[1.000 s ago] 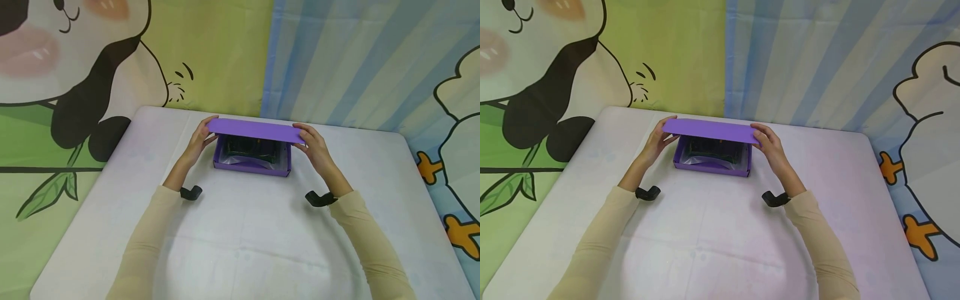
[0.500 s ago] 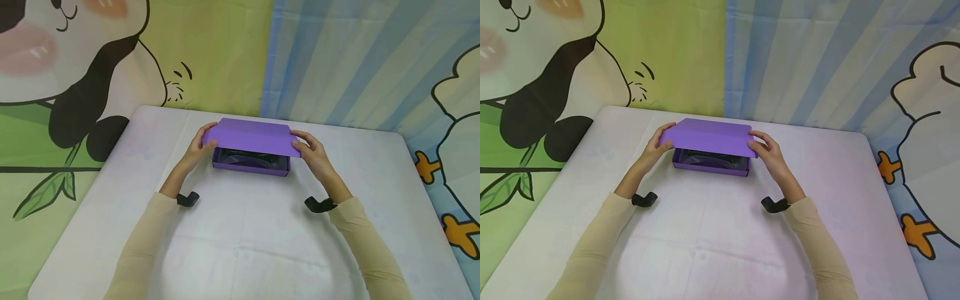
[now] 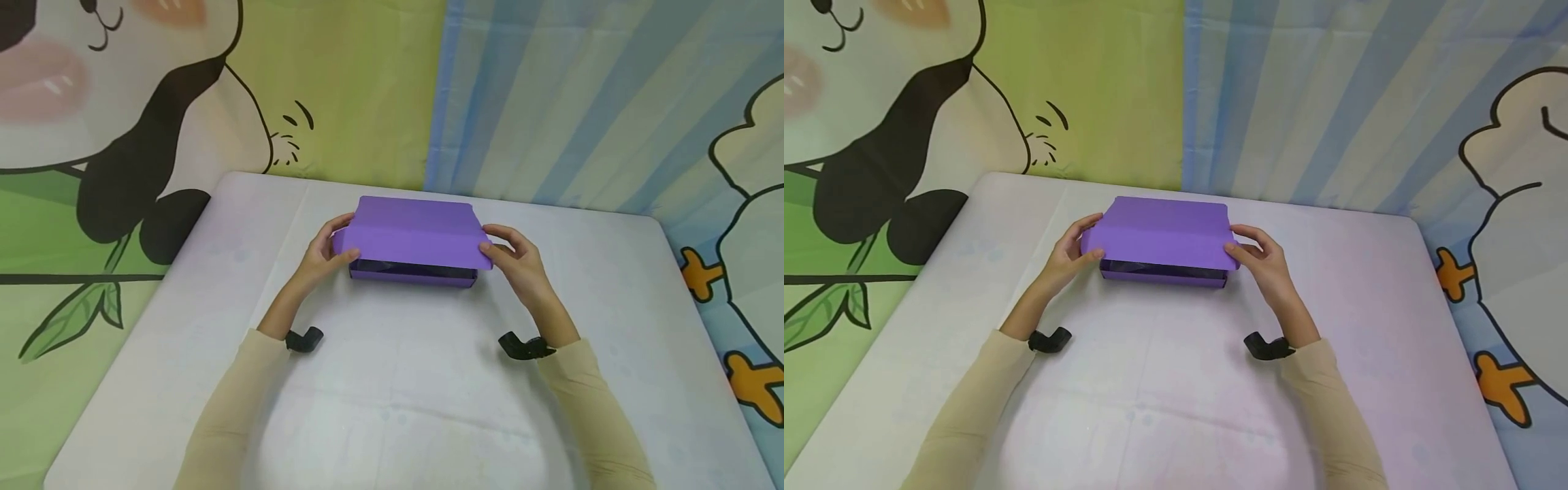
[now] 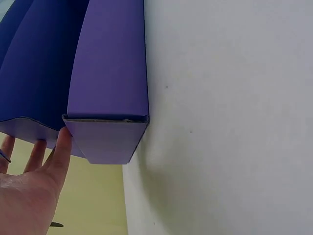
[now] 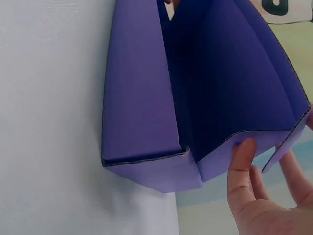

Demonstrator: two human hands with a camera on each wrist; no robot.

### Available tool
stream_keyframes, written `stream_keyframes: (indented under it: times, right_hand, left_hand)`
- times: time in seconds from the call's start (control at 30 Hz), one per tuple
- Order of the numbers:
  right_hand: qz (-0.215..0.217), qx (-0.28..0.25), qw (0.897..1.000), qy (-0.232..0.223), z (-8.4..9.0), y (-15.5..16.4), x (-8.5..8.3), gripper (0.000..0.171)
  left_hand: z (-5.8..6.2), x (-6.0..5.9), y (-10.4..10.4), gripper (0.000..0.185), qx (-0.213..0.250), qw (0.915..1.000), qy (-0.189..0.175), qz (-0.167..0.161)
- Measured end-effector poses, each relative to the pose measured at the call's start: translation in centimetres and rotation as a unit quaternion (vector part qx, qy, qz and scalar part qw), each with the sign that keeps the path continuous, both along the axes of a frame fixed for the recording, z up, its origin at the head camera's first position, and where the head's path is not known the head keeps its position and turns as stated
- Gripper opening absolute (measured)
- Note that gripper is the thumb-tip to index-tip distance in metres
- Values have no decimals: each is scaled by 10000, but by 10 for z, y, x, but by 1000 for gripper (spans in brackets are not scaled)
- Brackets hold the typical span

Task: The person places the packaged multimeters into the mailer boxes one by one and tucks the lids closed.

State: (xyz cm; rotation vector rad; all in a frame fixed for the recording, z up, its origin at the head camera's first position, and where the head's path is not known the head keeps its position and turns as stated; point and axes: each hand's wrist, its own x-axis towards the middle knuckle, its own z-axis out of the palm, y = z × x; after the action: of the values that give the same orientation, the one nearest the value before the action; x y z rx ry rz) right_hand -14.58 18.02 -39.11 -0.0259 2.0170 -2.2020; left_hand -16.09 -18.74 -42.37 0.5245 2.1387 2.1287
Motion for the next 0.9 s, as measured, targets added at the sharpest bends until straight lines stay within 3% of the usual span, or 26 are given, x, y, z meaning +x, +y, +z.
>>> stream_keyframes:
  times: [0.3,0.57,0.9]
  right_hand:
    - [-121,-443,9987,210,-10,4,6,32]
    - [-202,-208,9986,447,-19,5,11,29]
    - [-157,92,9986,502,-31,6,18,31]
  left_hand:
    - [-3,15,4,69,-304,9991,194,216]
    - [-4,31,7,66,-721,9959,169,514]
    - [-10,39,6,58,-1331,9871,599,663]
